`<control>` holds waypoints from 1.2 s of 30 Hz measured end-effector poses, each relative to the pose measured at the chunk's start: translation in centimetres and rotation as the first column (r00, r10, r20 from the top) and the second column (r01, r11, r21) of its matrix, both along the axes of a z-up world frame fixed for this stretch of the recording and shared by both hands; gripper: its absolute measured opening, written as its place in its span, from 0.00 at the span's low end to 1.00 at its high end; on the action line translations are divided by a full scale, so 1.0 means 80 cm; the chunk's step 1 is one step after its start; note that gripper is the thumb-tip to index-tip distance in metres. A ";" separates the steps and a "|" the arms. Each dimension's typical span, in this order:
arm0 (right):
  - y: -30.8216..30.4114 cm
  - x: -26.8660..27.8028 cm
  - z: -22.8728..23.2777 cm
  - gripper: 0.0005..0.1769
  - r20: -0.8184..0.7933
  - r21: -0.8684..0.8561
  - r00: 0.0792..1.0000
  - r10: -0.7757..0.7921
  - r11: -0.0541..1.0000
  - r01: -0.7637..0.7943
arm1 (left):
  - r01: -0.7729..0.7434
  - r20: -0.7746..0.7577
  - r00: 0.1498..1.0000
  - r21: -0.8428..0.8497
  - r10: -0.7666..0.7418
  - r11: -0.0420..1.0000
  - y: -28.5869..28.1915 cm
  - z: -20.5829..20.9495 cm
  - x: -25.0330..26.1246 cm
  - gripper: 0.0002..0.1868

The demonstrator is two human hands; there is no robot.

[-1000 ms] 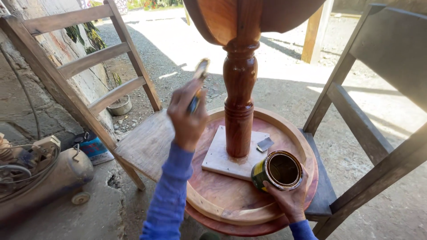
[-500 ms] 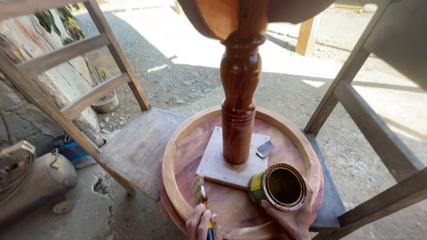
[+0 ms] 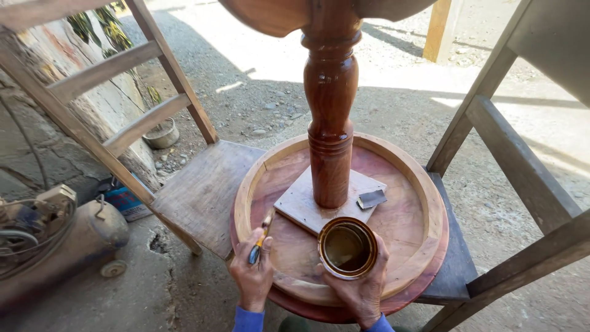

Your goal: Staining a wooden table leg and its base using a paintbrush and wood stain.

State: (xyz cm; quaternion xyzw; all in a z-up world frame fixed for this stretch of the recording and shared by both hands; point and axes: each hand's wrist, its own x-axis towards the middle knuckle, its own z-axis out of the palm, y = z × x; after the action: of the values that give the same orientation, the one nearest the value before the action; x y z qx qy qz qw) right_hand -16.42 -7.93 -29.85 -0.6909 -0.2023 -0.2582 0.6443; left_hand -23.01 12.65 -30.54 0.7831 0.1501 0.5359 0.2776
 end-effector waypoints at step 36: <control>-0.081 0.149 0.003 0.61 -0.173 -0.053 0.954 -0.246 0.969 0.241 | 0.179 -0.195 0.981 0.921 0.012 0.347 -0.103 0.045 0.148 0.13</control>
State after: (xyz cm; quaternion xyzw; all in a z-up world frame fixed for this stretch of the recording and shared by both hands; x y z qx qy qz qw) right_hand -4.47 -14.38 -29.60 -0.7410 -0.0611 -0.2693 0.6121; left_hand -11.14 4.42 -26.92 0.8498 -0.1993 0.4432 -0.2042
